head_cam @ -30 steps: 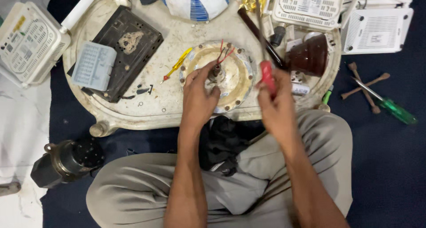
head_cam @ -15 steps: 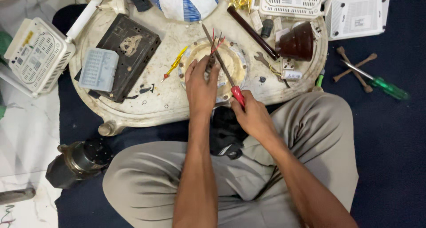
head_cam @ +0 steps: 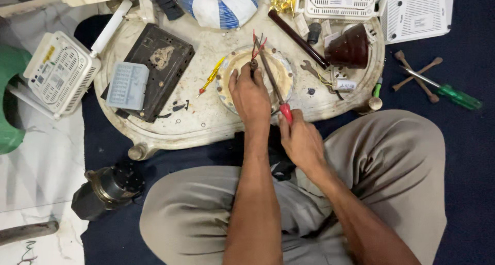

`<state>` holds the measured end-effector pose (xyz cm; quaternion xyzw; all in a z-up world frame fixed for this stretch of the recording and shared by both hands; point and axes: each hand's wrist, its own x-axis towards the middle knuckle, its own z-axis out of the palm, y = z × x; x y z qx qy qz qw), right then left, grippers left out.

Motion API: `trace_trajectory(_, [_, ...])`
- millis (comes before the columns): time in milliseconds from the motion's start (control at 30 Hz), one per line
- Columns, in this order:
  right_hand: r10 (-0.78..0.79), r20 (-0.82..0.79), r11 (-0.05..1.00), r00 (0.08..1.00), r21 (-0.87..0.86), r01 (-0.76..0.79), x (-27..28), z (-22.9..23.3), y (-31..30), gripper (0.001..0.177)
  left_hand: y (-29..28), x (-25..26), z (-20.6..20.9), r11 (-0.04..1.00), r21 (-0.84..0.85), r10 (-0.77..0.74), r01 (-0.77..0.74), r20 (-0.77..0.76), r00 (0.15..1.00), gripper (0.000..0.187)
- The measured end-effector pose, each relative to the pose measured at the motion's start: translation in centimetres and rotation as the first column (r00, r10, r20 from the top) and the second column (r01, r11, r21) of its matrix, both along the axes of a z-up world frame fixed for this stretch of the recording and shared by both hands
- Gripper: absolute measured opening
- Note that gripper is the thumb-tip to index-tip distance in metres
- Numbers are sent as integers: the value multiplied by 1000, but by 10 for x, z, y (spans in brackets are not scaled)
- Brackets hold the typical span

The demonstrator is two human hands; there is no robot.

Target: The person disassembles a small electric motor by removing the end cap with a screwdriver, then reassembles it. The person also handles a circular component with wires and uses a screwdriver to adjust it.

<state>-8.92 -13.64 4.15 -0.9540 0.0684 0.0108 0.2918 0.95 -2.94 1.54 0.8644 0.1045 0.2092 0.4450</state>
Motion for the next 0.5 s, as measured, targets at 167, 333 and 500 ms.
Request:
trace_trajectory(167, [26,-17,999,1000,48,-25,-2,-21,-8,33,-4,-2,1,998,51,47,-49,37,998,23])
trace_trajectory(333, [15,-88,982,996,191,2,10,-24,-11,33,9,-5,16,1000,3,-25,25,84,996,31])
trace_trajectory(500, [-35,-184,949,982,302,91,20,-4,-11,37,15,-8,26,998,33,-48,45,94,994,23])
